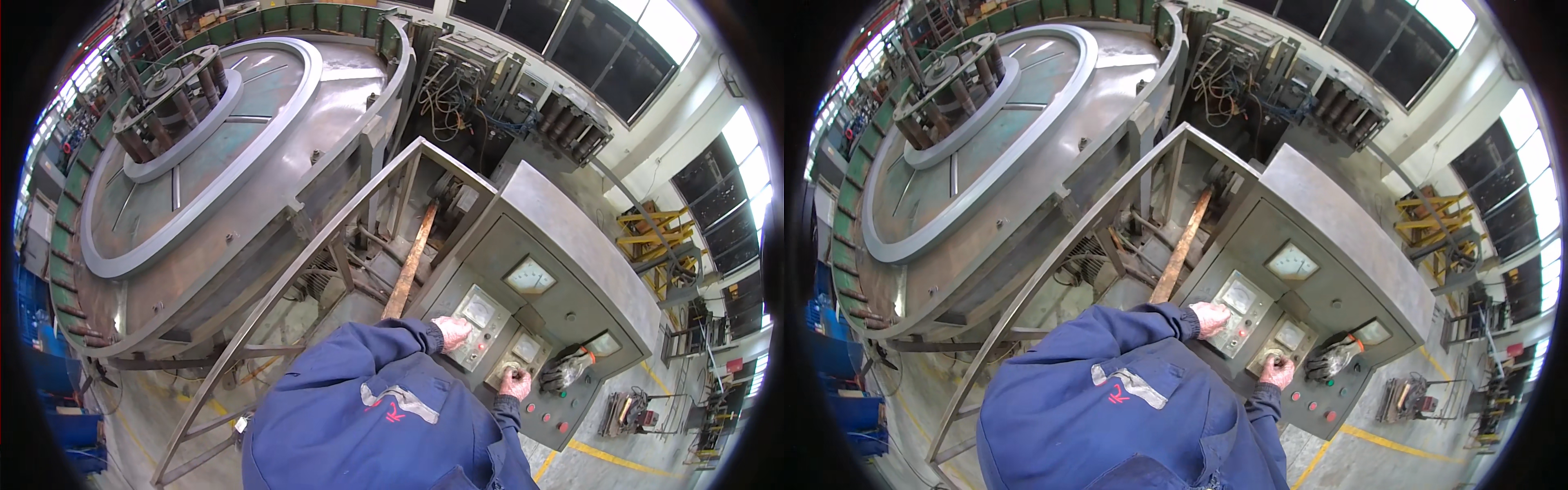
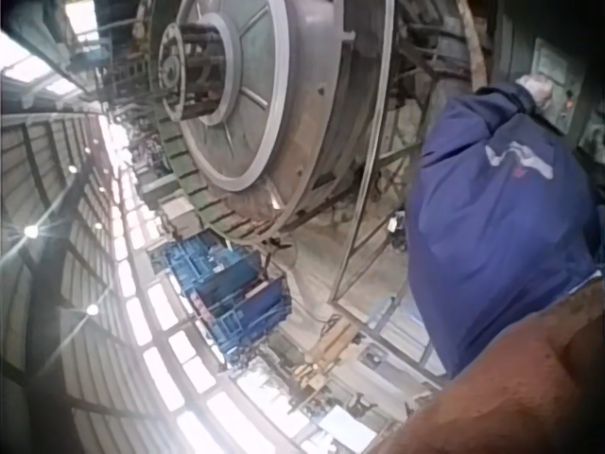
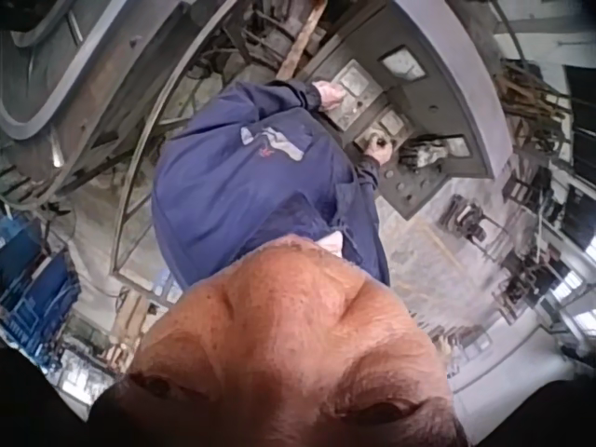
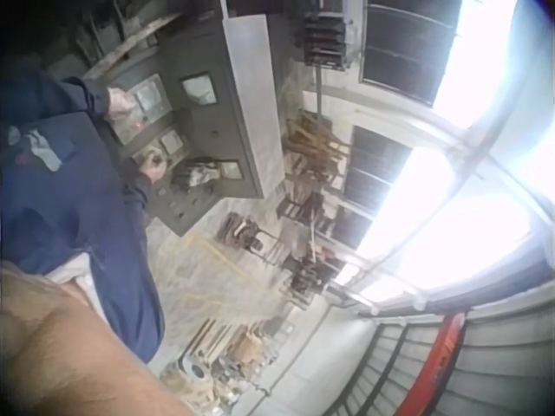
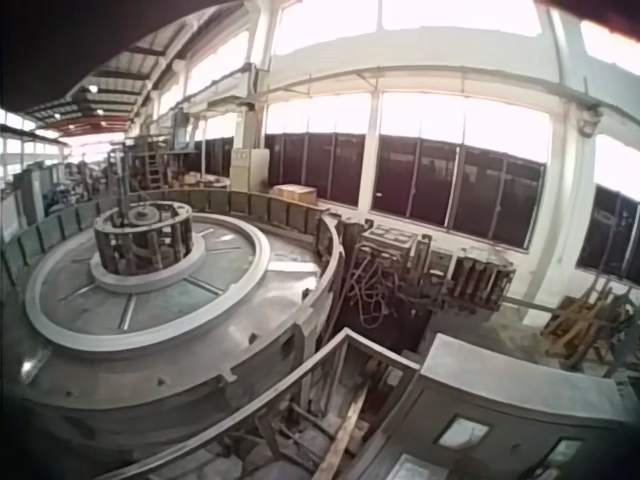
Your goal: Operating an industrial machine control panel by pressing buttons in a timed sequence
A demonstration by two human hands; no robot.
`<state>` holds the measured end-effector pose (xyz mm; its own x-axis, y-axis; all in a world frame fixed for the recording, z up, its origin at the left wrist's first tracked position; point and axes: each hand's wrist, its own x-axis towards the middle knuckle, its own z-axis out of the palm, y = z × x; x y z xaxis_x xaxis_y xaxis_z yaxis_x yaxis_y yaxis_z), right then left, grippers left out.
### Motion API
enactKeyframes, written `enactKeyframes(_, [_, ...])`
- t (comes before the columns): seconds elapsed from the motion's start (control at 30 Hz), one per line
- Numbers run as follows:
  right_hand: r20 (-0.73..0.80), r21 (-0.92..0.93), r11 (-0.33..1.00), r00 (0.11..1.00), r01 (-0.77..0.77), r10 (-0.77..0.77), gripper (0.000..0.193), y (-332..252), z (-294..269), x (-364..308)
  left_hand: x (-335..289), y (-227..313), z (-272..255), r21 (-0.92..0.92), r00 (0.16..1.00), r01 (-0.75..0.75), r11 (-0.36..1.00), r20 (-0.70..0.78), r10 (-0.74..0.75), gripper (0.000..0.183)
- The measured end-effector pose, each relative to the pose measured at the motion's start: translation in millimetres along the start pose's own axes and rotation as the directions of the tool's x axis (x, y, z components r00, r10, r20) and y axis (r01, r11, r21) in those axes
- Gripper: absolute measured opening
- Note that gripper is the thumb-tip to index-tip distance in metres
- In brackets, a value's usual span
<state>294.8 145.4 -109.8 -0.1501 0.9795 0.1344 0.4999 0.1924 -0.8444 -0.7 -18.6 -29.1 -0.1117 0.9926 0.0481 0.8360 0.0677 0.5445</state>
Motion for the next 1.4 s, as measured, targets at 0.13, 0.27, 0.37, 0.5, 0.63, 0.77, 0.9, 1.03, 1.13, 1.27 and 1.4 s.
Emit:
enactKeyframes(0.13, [0.020,0.018,0.999,0.999,-0.033,0.033,0.029,-5.6,0.5,-0.2,-1.8,-2.3,3.3,0.020,1.000,-0.009,1.000,0.027,0.009,0.034])
enactKeyframes(0.27, [0.000,-0.064,0.997,0.999,-0.044,0.044,0.030,1.7,-1.4,0.4,-0.3,-2.2,2.1,0.024,0.998,-0.024,0.999,0.050,0.023,0.036])
enactKeyframes(0.37, [-0.002,-0.026,0.998,0.999,-0.051,0.051,0.029,-2.1,0.4,-0.5,-1.4,-3.8,4.6,0.009,0.999,-0.021,1.000,0.038,0.021,0.036])
enactKeyframes(0.5, [0.002,0.022,0.999,0.999,-0.048,0.048,0.029,0.2,1.1,-0.2,-0.7,-4.8,4.0,-0.002,0.999,-0.032,0.999,0.031,0.032,0.036])
enactKeyframes(0.63, [0.024,0.009,0.998,0.997,-0.067,0.067,0.029,-5.7,-0.4,-1.3,-1.6,-1.7,-1.7,-0.010,0.999,-0.013,1.000,0.036,0.013,0.035])
enactKeyframes(0.77, [0.016,-0.009,0.998,0.998,-0.057,0.057,0.028,-5.5,-1.2,-1.8,0.6,-3.1,0.9,-0.008,0.999,-0.012,1.000,0.046,0.013,0.035])
enactKeyframes(0.9, [0.004,-0.026,0.999,1.000,-0.023,0.023,0.029,0.0,0.1,-1.2,0.7,-4.8,2.6,-0.015,0.998,-0.015,1.000,0.055,0.016,0.035])
enactKeyframes(1.03, [-0.015,0.050,0.999,1.000,-0.005,0.006,0.026,5.5,3.5,-0.5,1.5,-5.9,5.3,0.002,0.999,-0.039,0.999,0.026,0.039,0.037])
enactKeyframes(1.13, [-0.023,-0.063,0.997,0.999,0.047,-0.049,0.026,7.9,3.0,-0.1,-0.1,-5.2,3.5,-0.010,0.999,-0.035,0.999,0.015,0.036,0.038])
enactKeyframes(1.27, [-0.007,-0.024,1.000,1.000,0.010,-0.010,0.028,5.5,2.6,-0.8,-1.5,-3.6,-0.3,-0.008,0.999,-0.027,1.000,0.030,0.027,0.033])
enactKeyframes(1.4, [-0.031,-0.050,0.999,1.000,-0.008,0.006,0.030,4.2,1.5,-0.4,-1.2,1.0,-5.7,-0.009,0.999,-0.019,1.000,0.030,0.019,0.033])
